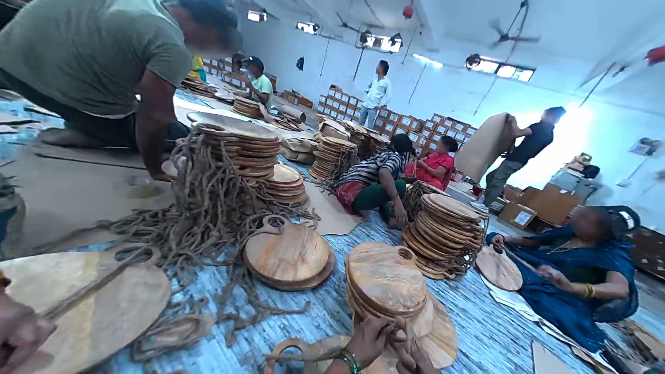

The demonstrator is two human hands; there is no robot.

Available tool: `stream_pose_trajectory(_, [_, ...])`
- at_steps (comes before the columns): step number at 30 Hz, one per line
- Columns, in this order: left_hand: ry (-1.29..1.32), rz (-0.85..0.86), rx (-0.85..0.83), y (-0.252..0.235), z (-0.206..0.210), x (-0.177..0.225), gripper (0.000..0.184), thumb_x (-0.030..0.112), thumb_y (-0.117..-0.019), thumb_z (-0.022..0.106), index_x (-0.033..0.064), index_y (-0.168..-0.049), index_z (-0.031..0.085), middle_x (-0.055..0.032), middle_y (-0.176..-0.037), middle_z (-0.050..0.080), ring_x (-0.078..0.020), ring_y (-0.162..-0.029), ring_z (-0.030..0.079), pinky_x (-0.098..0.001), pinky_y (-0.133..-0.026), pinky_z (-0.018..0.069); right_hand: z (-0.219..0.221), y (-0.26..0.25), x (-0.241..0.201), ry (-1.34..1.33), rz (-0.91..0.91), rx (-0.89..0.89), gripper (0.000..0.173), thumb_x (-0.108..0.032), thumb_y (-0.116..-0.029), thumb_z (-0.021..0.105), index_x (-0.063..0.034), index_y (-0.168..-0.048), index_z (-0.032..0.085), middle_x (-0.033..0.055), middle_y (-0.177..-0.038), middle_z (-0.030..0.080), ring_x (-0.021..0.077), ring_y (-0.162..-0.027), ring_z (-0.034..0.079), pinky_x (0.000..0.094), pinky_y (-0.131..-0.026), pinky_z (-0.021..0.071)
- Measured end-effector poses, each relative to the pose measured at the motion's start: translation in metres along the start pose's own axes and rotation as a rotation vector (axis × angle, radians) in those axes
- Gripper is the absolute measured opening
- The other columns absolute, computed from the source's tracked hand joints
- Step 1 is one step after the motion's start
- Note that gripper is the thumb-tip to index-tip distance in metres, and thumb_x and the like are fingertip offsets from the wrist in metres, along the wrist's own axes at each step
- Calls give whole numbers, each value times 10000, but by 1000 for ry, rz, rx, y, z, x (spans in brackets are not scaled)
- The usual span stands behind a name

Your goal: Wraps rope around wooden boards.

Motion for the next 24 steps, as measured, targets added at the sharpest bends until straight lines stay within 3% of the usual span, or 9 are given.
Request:
stream_pose_trajectory(2, [23, -103, -98, 0, -4, -6, 335, 46, -1081, 392, -161, -1247, 597, -333, -1093, 651, -399, -997, 641, -494, -971, 470, 5, -13, 7, 15, 4, 7, 285, -157, -1070, 221, -159, -1323, 352, -173, -654, 476, -75, -448, 357, 100, -421, 318])
stream_pose_trajectory(5, [110, -181, -163, 1, -8, -12, 337, 40, -1086, 370, -164, -1242, 587, -297, -1045, 642, -323, -888, 616, -449, -885, 487, 11, -30, 18, 214, 51, 161, 222, -129, -1104, 182, -130, -1090, 403, -146, -604, 415, -68, -415, 301, 99, -397, 277])
stream_pose_trajectory(6, [184, -193, -141, 2, -7, -16, 328, 44, -1080, 361, -155, -1181, 602, -225, -942, 613, -237, -784, 549, -385, -787, 468, 13, -33, 20, 324, 52, 214, 214, -115, -1104, 206, -99, -1074, 418, -139, -593, 382, -58, -417, 284, 113, -401, 269])
stream_pose_trajectory(7, [283, -215, -108, 3, -7, -21, 325, 53, -1068, 347, -134, -1103, 611, -137, -858, 563, -153, -718, 484, -321, -712, 431, 17, -35, 21, 430, 43, 252, 212, -100, -1102, 236, -37, -1157, 431, -123, -611, 361, -44, -434, 290, 129, -414, 282])
stream_pose_trajectory(9, [418, -279, -58, 5, -9, -25, 352, 99, -1073, 317, -94, -1006, 605, -57, -807, 514, -95, -700, 454, -285, -692, 409, 22, -38, 20, 636, 4, 280, 331, -90, -1093, 289, 93, -1327, 436, -76, -663, 385, -16, -497, 339, 172, -468, 320])
stream_pose_trajectory(11, [404, -349, -58, 6, -12, -24, 418, 193, -1112, 337, -108, -1031, 616, -105, -853, 539, -146, -751, 481, -330, -753, 427, 25, -41, 17, 815, -24, 278, 385, -75, -1094, 317, 164, -1365, 452, -8, -751, 470, 12, -600, 415, 212, -575, 392])
stream_pose_trajectory(15, [251, -384, -100, 3, -10, -26, 547, 330, -1123, 381, -164, -1042, 601, -230, -931, 593, -257, -825, 546, -425, -844, 458, 22, -43, 15, 1074, 82, 238, 328, -65, -1086, 354, 140, -1202, 582, 75, -787, 536, 119, -697, 488, 323, -690, 444])
stream_pose_trajectory(19, [370, -492, -27, 7, -1, -34, 485, 306, -1126, 380, -103, -982, 598, -100, -805, 527, -153, -694, 486, -331, -712, 441, 20, -42, 16, 1242, 186, 122, 363, -87, -1095, 341, 129, -1182, 619, 146, -824, 592, 205, -742, 535, 406, -743, 457])
stream_pose_trajectory(24, [452, -578, 102, 9, -1, -34, 445, 253, -1130, 366, -109, -1010, 594, -126, -847, 545, -174, -734, 509, -346, -748, 452, 22, -29, 18, 1340, 118, 156, 434, -166, -1106, 359, 112, -1355, 581, 299, -960, 688, 416, -880, 665, 594, -886, 489])
Point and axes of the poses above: each hand's wrist, its own y-axis away from the middle knuckle, its own z-axis out of the palm, x = y × z, the point moved 6 cm from there along -y, towards the middle knuckle
